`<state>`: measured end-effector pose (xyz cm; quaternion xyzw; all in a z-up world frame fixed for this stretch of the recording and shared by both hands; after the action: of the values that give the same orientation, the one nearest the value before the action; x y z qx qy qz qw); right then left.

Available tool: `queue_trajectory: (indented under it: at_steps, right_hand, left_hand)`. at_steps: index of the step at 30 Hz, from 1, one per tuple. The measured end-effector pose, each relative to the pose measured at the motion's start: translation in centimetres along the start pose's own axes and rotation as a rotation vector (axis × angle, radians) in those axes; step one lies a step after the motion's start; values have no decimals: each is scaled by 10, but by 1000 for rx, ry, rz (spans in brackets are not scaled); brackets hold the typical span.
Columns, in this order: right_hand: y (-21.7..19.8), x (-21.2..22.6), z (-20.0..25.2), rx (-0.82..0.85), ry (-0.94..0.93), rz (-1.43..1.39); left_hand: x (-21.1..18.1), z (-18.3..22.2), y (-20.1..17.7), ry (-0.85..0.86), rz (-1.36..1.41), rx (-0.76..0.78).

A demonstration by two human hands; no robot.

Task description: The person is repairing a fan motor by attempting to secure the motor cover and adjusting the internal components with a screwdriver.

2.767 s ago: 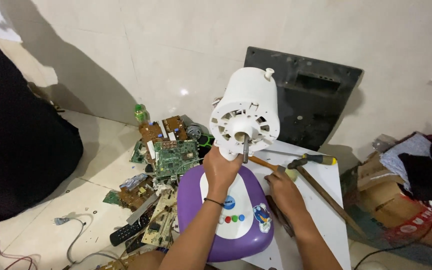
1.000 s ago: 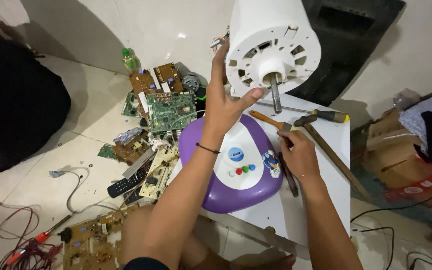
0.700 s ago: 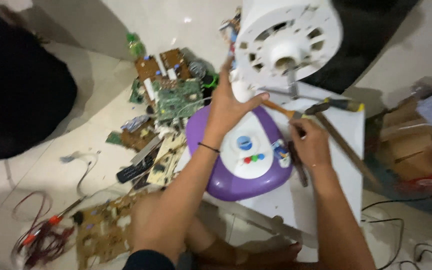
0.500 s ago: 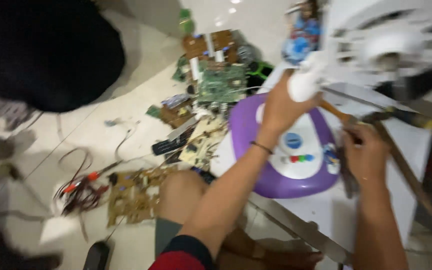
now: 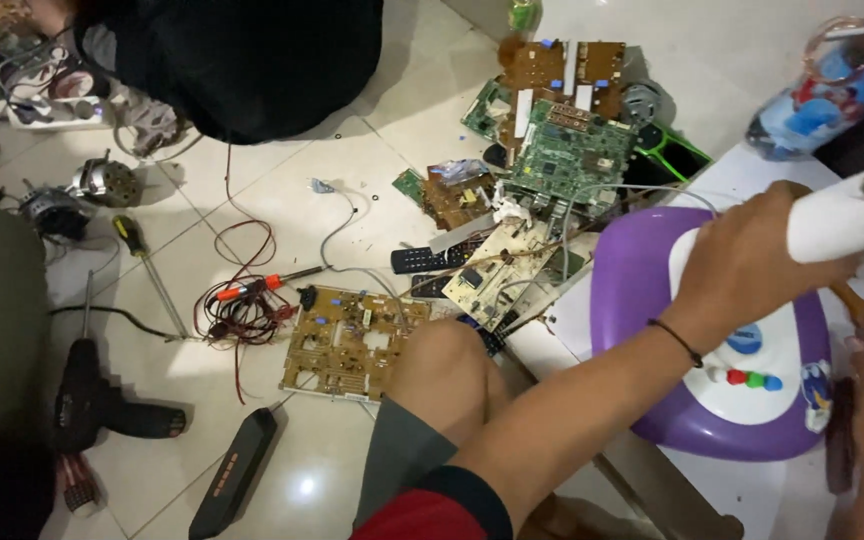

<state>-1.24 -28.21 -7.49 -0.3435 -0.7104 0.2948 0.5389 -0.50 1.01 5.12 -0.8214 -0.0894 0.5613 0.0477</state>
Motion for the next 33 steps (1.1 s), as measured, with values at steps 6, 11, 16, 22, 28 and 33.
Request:
queue_trajectory:
  at_steps: [6,11,16,22,28,33]
  right_hand:
    - [5,3,-3,34,59,-160]
    - [-4,71,9,6,144,-134]
    - [-5,82,13,19,236,-173]
    - [-6,24,4,-39,66,44]
    - [-20,42,0,-82,-284,229]
    - [-20,41,-5,-133,-334,293]
  left_hand:
    - [-1,-1,-4,-27,34,19]
    - [0,0,-5,5,51,2]
    - [1,0,-4,19,29,-23]
    - [5,0,-1,33,60,35]
    - [5,-6,3,20,7,27]
    - [24,-8,21,155,-56,-48]
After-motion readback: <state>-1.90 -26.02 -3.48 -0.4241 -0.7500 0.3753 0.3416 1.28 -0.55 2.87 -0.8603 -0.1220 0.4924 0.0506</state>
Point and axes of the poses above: each hand's wrist, its own z-axis away from the middle knuckle, its own y-axis out of the palm, x = y × z, the point moved 3 cm from there along -z, towards the middle knuckle, and after that the axes turned 11 degrees about x, right-handed, at the moved point
